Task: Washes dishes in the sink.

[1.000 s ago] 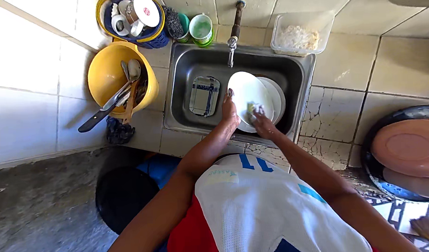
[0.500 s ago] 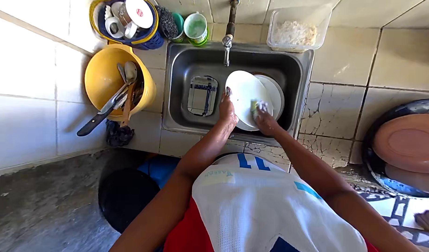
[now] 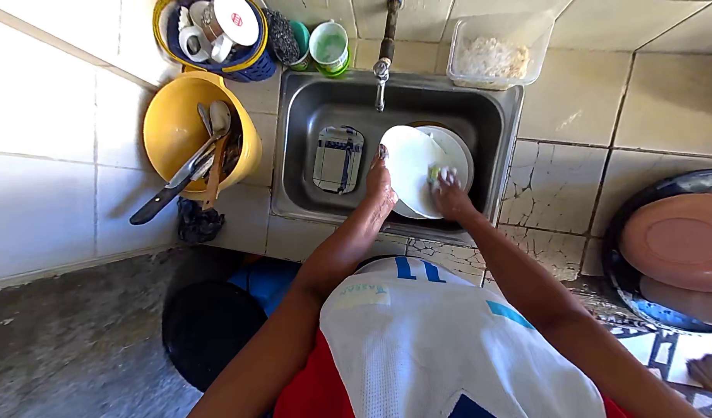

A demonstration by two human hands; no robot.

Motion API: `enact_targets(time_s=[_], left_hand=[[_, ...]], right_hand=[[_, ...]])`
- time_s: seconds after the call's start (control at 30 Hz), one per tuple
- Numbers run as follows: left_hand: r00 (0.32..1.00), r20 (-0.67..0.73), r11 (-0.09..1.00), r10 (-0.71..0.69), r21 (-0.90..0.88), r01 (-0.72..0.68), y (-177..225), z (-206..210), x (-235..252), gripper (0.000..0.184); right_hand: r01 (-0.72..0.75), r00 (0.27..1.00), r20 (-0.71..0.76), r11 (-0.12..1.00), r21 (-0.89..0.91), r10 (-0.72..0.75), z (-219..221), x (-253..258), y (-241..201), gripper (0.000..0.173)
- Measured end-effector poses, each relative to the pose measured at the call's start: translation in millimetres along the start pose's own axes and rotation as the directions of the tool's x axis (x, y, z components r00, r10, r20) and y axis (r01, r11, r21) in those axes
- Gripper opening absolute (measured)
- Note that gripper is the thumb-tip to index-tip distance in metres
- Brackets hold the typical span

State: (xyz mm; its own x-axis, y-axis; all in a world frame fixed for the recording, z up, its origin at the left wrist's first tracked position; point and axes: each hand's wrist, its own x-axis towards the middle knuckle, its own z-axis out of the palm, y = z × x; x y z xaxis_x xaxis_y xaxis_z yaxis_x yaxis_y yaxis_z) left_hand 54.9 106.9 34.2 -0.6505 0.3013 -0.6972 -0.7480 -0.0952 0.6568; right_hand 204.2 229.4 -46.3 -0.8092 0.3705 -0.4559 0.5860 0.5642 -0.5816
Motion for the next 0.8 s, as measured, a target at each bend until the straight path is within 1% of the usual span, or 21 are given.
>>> enact_targets(time_s=[0.03,0.1,0.13,0.2,0.23,0.27,0.33,0.37,0.43,0.5,0.53,0.57,0.6,0.67,0.7,0.73,0.77,0.8], left_hand=[[1.000,-0.001,1.000,0.002,0.010,-0.002,0,-1,2,0.056],[1.000,0.012,0.998,0.007,0.062,-0.008,1,-2,4,0.057],[1.000,0.015,0.995,0.004,0.104,-0.006,3,-1,2,0.059],[1.000,0.012,0.987,0.008,0.160,-0.010,2,3,-3,0.064],[0.999,0.030,0.985,0.025,0.172,-0.030,1,5,-4,0.064],[0.998,0.042,0.980,0.048,0.192,-0.055,-2,6,-4,0.063],[0.995,0.029,0.963,0.092,0.253,-0.097,-8,2,-2,0.056],[0.996,0.021,0.958,0.091,0.271,-0.093,-9,0,-2,0.054],[0.998,-0.014,0.957,0.060,0.283,-0.054,-9,-2,-5,0.053],[0.998,-0.033,0.965,0.048,0.259,-0.038,-11,-6,-5,0.054],[0.998,-0.042,0.972,0.047,0.232,-0.036,-11,-6,-4,0.054],[0.998,-0.049,0.976,0.051,0.213,-0.039,-10,-4,-5,0.054],[0.997,-0.052,0.978,0.054,0.204,-0.043,-6,0,-6,0.053],[0.998,-0.043,0.978,0.048,0.207,-0.038,2,7,-15,0.051],[0.999,-0.029,0.974,0.037,0.223,-0.029,9,12,-21,0.050],[1.000,-0.006,0.971,0.015,0.237,-0.013,17,19,-30,0.050],[1.000,0.014,0.972,-0.014,0.235,0.010,25,29,-38,0.049],[0.998,0.041,0.975,-0.042,0.219,0.032,34,39,-49,0.049]], right_hand=[[0.022,0.998,0.050,0.997,0.070,-0.025,-2,-21,-14,0.055],[0.132,0.985,0.080,0.963,0.236,-0.154,-4,-45,-45,0.050],[0.198,0.970,0.067,0.923,0.331,-0.232,-4,-44,-61,0.049],[0.330,0.933,-0.018,0.831,0.447,-0.361,-3,-21,-89,0.050],[0.394,0.912,-0.082,0.800,0.453,-0.403,0,-1,-97,0.052],[0.450,0.891,-0.144,0.790,0.416,-0.431,4,23,-99,0.053],[0.480,0.875,-0.225,0.828,0.289,-0.429,10,69,-90,0.057],[0.457,0.880,-0.254,0.860,0.229,-0.401,10,87,-79,0.057],[0.343,0.916,-0.260,0.932,0.114,-0.306,8,102,-49,0.059],[0.173,0.967,-0.194,0.985,0.010,-0.168,7,89,-14,0.061],[0.121,0.979,-0.162,0.992,-0.023,-0.123,10,74,-1,0.062],[0.104,0.985,-0.136,0.994,-0.030,-0.107,13,54,6,0.061],[0.123,0.988,-0.093,0.992,0.003,-0.122,12,32,5,0.059],[0.228,0.973,-0.003,0.967,0.115,-0.230,0,-17,-16,0.056],[0.260,0.963,0.026,0.950,0.171,-0.268,-9,-37,-32,0.062],[0.303,0.951,-0.004,0.929,0.212,-0.310,-17,-51,-47,0.065],[0.362,0.932,-0.086,0.905,0.226,-0.351,-24,-60,-59,0.064],[0.400,0.913,-0.182,0.887,0.229,-0.365,-32,-67,-69,0.058]])
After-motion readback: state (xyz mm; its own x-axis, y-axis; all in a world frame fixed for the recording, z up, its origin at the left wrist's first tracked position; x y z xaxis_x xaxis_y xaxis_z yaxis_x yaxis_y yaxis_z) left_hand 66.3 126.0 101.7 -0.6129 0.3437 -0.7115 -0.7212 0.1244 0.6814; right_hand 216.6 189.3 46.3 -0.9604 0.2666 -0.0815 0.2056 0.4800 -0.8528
